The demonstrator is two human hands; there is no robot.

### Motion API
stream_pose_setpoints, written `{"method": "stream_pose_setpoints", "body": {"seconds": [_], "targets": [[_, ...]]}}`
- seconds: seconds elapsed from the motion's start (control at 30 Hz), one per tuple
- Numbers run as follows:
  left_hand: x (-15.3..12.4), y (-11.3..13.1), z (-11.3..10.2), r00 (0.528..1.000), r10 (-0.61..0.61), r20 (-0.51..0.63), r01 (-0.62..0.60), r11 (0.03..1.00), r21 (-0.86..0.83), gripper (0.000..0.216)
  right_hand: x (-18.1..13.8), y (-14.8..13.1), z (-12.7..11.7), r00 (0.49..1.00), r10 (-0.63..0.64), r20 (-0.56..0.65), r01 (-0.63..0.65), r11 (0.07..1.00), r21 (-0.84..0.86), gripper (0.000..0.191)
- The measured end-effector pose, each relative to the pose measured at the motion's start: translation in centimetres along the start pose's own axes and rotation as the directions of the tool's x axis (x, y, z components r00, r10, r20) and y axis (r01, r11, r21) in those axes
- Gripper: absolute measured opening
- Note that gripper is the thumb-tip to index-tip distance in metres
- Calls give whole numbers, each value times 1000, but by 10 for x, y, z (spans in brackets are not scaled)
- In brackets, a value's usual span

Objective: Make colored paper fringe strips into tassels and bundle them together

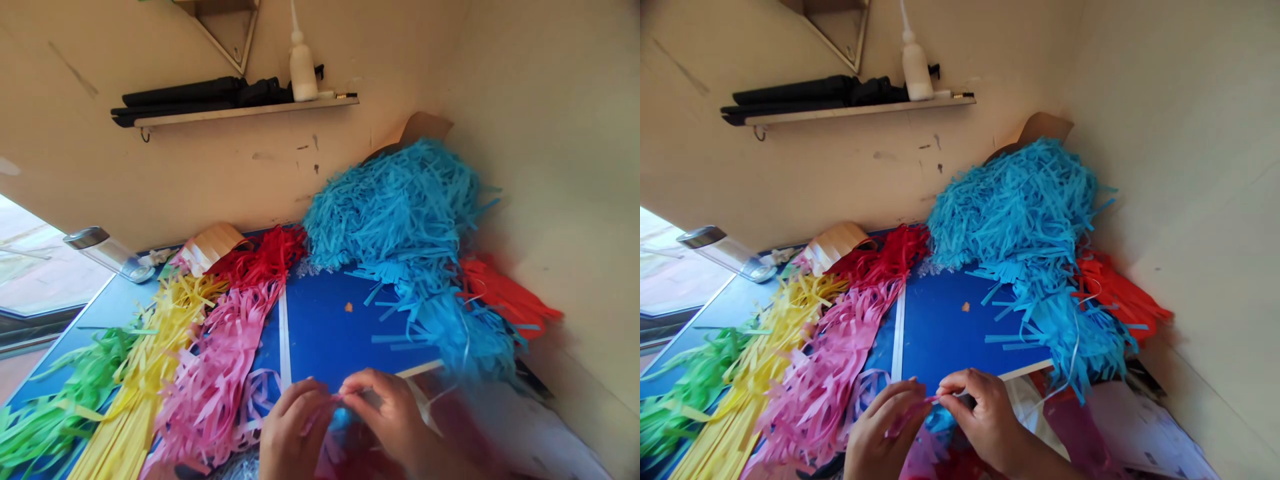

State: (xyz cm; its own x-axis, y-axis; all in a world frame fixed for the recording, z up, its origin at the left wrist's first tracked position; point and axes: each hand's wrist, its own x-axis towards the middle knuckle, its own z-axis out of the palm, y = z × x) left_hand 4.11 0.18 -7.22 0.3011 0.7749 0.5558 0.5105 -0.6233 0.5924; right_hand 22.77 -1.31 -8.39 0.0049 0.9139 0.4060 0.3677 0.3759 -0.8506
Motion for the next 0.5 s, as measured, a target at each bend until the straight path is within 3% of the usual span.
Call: {"method": "stream_pose_setpoints", "body": {"seconds": [0.1,0.33,0.5], "targets": [[1,2,4,995,97,-26,-97,995,1,9,1,-6,-1,995,-83,-54,79,995,-67,8],[-2,1,6,992,122,23,-123,992,34,12,-3,-6,-4,989,-146,-20,142,982,-126,4],[-4,-14,14,967,249,46,-252,963,93,11,-7,-1,4,970,-220,-100,192,952,-237,3]]}}
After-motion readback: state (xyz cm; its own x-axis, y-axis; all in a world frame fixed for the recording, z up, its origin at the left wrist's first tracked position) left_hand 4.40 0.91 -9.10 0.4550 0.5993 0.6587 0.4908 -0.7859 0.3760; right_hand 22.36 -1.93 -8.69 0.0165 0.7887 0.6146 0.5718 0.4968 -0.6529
